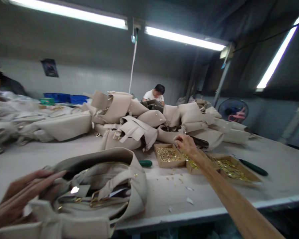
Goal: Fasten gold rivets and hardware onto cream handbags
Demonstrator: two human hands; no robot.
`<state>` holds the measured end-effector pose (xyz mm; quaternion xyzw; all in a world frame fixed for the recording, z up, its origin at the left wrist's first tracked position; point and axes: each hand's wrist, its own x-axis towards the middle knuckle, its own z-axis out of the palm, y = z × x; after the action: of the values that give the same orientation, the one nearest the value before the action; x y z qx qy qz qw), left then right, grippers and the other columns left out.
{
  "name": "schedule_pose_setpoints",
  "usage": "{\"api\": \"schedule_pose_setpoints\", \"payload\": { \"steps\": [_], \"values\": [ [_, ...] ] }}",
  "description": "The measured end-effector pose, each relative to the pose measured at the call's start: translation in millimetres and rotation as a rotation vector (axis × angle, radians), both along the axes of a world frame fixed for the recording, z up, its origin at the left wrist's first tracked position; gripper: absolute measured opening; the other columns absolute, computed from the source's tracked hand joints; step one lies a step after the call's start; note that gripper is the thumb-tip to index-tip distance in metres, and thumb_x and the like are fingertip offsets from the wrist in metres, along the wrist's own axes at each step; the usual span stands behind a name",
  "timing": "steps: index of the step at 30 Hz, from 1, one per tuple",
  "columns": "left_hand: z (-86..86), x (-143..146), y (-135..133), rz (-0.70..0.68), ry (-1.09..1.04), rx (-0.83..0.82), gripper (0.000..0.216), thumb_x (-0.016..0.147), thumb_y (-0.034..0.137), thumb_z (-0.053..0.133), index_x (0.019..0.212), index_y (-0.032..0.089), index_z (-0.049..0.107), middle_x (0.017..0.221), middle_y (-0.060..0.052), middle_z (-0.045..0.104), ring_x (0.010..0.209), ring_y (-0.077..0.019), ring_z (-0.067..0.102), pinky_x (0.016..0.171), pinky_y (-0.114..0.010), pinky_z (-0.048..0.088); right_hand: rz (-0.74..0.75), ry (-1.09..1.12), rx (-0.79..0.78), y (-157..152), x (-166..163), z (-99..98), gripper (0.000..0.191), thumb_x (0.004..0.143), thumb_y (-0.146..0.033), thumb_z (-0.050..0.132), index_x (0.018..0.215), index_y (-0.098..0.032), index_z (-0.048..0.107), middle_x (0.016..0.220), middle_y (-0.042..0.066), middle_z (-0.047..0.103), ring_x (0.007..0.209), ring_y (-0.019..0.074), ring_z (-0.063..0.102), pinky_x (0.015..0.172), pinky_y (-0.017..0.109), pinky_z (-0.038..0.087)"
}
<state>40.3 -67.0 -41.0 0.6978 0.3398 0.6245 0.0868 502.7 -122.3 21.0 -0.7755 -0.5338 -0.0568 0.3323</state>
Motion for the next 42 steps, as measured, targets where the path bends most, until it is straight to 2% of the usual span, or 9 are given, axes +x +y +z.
{"api": "schedule_pose_setpoints", "payload": {
  "steps": [4, 8, 10, 12, 17, 21, 29, 35, 42],
  "values": [
    [8.9, -1.5, 11.2, -0.059, 0.043, 0.001, 0.022, 0.085, 0.030, 0.061, 0.105, 0.029, 0.069, 0.099, -0.002, 0.064, 0.102, -0.0208, 0.057, 0.087, -0.034, 0.052, 0.345, 0.064, 0.217, 21.5, -99.7, 42.5, 0.013, 0.078, -0.025, 0.057, 0.086, -0.018, 0.064, 0.066, 0.000, 0.062, 0.058, 0.0133, 0.056, 0.057, 0.024, 0.044],
    [22.7, 6.0, 19.7, -0.084, 0.023, -0.157, 0.023, 0.086, 0.033, 0.058, 0.104, 0.025, 0.070, 0.102, -0.006, 0.060, 0.103, -0.0213, 0.057, 0.088, -0.036, 0.049, 0.718, 0.195, 0.338, 21.2, -206.5, 80.8, 0.009, 0.080, -0.026, 0.064, 0.084, -0.019, 0.066, 0.070, 0.001, 0.062, 0.062, 0.0128, 0.055, 0.059, 0.024, 0.044],
    [28.3, 7.9, 21.0, -0.122, 0.007, -0.228, 0.024, 0.086, 0.032, 0.056, 0.103, 0.024, 0.070, 0.105, -0.006, 0.058, 0.102, -0.0206, 0.057, 0.089, -0.036, 0.048, 0.859, 0.240, 0.313, 25.8, -243.5, 89.3, 0.007, 0.080, -0.025, 0.066, 0.081, -0.018, 0.066, 0.074, 0.001, 0.063, 0.067, 0.0130, 0.056, 0.062, 0.024, 0.045],
    [32.3, 7.8, 20.8, -0.154, -0.012, -0.277, 0.025, 0.085, 0.029, 0.053, 0.104, 0.023, 0.069, 0.107, -0.006, 0.056, 0.096, -0.0189, 0.059, 0.088, -0.036, 0.048, 0.976, 0.304, 0.258, 36.6, -265.6, 86.9, 0.009, 0.080, -0.026, 0.066, 0.079, -0.017, 0.065, 0.075, 0.001, 0.062, 0.068, 0.0125, 0.055, 0.063, 0.024, 0.044],
    [36.0, 4.6, 18.0, -0.175, -0.092, -0.339, 0.028, 0.084, 0.022, 0.053, 0.110, 0.022, 0.062, 0.100, -0.004, 0.058, 0.090, -0.0180, 0.058, 0.086, -0.035, 0.047, 1.107, 0.579, 0.013, 67.0, -282.5, 47.8, 0.021, 0.080, -0.035, 0.071, 0.082, -0.016, 0.065, 0.071, 0.000, 0.060, 0.063, 0.0101, 0.052, 0.058, 0.022, 0.041],
    [34.8, 3.3, 17.8, -0.194, -0.141, -0.375, 0.027, 0.083, 0.021, 0.056, 0.110, 0.023, 0.059, 0.096, -0.004, 0.061, 0.092, -0.0205, 0.059, 0.085, -0.037, 0.046, 1.112, 0.699, -0.014, 75.0, -292.1, 25.4, 0.029, 0.073, -0.040, 0.079, 0.078, -0.016, 0.065, 0.069, 0.000, 0.061, 0.059, 0.0097, 0.053, 0.058, 0.023, 0.043],
    [35.4, 1.8, 21.1, -0.233, -0.202, -0.432, 0.016, 0.082, 0.020, 0.055, 0.098, 0.020, 0.057, 0.094, -0.005, 0.062, 0.093, -0.0212, 0.060, 0.085, -0.038, 0.046, 1.029, 0.789, -0.092, 79.2, -302.5, 23.1, 0.035, 0.066, -0.045, 0.083, 0.078, -0.017, 0.066, 0.068, 0.000, 0.062, 0.058, 0.0107, 0.054, 0.057, 0.024, 0.045],
    [34.0, 2.1, 20.3, -0.267, -0.229, -0.412, 0.009, 0.086, 0.023, 0.052, 0.093, 0.021, 0.057, 0.094, -0.003, 0.062, 0.091, -0.0173, 0.060, 0.084, -0.033, 0.047, 1.012, 0.881, -0.121, 81.9, -299.0, 17.6, 0.031, 0.066, -0.039, 0.084, 0.077, -0.016, 0.067, 0.066, -0.001, 0.062, 0.058, 0.0097, 0.055, 0.058, 0.023, 0.044],
    [31.0, 4.2, 21.1, -0.211, -0.198, -0.382, 0.013, 0.086, 0.019, 0.052, 0.097, 0.021, 0.059, 0.099, -0.003, 0.060, 0.092, -0.0181, 0.059, 0.083, -0.034, 0.047, 1.026, 0.929, -0.148, 81.9, -296.9, 15.2, 0.034, 0.064, -0.041, 0.086, 0.079, -0.017, 0.067, 0.067, -0.001, 0.062, 0.057, 0.0098, 0.054, 0.056, 0.023, 0.043]
  ]
}}
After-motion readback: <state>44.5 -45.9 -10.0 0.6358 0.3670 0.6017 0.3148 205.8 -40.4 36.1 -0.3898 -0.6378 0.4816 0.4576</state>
